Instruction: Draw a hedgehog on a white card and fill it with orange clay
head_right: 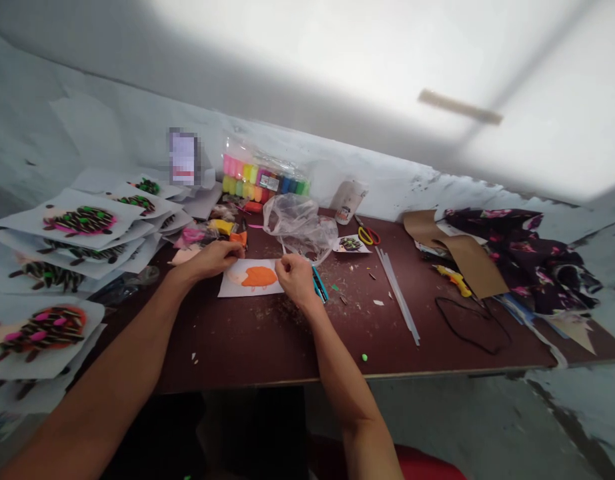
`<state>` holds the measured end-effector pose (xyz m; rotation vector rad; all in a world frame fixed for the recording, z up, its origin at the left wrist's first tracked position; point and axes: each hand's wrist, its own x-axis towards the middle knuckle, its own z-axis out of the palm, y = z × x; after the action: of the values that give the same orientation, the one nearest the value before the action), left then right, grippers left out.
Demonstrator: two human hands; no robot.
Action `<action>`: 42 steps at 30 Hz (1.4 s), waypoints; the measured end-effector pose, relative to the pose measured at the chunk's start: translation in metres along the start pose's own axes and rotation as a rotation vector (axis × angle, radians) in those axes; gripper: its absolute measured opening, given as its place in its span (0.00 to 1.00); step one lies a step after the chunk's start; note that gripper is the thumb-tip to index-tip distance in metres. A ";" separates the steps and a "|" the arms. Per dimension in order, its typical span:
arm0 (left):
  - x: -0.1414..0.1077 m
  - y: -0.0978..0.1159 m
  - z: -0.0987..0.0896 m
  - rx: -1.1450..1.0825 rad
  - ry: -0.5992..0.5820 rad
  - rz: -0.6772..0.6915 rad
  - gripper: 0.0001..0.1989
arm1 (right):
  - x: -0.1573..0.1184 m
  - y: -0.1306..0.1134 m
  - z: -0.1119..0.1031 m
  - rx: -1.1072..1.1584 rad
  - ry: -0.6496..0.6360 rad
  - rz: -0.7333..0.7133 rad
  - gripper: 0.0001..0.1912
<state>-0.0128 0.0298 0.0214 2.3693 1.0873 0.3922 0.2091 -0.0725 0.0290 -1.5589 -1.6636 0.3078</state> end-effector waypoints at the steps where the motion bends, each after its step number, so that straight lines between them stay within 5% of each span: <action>1: 0.000 -0.001 0.000 0.006 0.009 -0.003 0.12 | -0.002 0.002 0.002 -0.012 -0.007 -0.024 0.18; 7: 0.002 -0.005 0.001 0.036 0.033 -0.016 0.13 | -0.008 0.001 0.001 0.036 -0.107 -0.078 0.05; 15: 0.001 -0.003 0.003 0.044 0.085 0.031 0.15 | -0.013 0.000 0.002 -0.116 -0.279 -0.153 0.09; 26: -0.002 0.002 -0.002 -0.309 0.064 0.049 0.16 | -0.017 0.005 0.003 -0.214 -0.204 -0.222 0.07; 42: 0.006 -0.002 0.010 -0.128 0.062 0.116 0.18 | -0.026 -0.013 0.008 -0.405 -0.225 -0.326 0.15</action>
<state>-0.0057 0.0325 0.0118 2.3263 0.9257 0.5631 0.1922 -0.0963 0.0224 -1.5418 -2.2271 -0.0319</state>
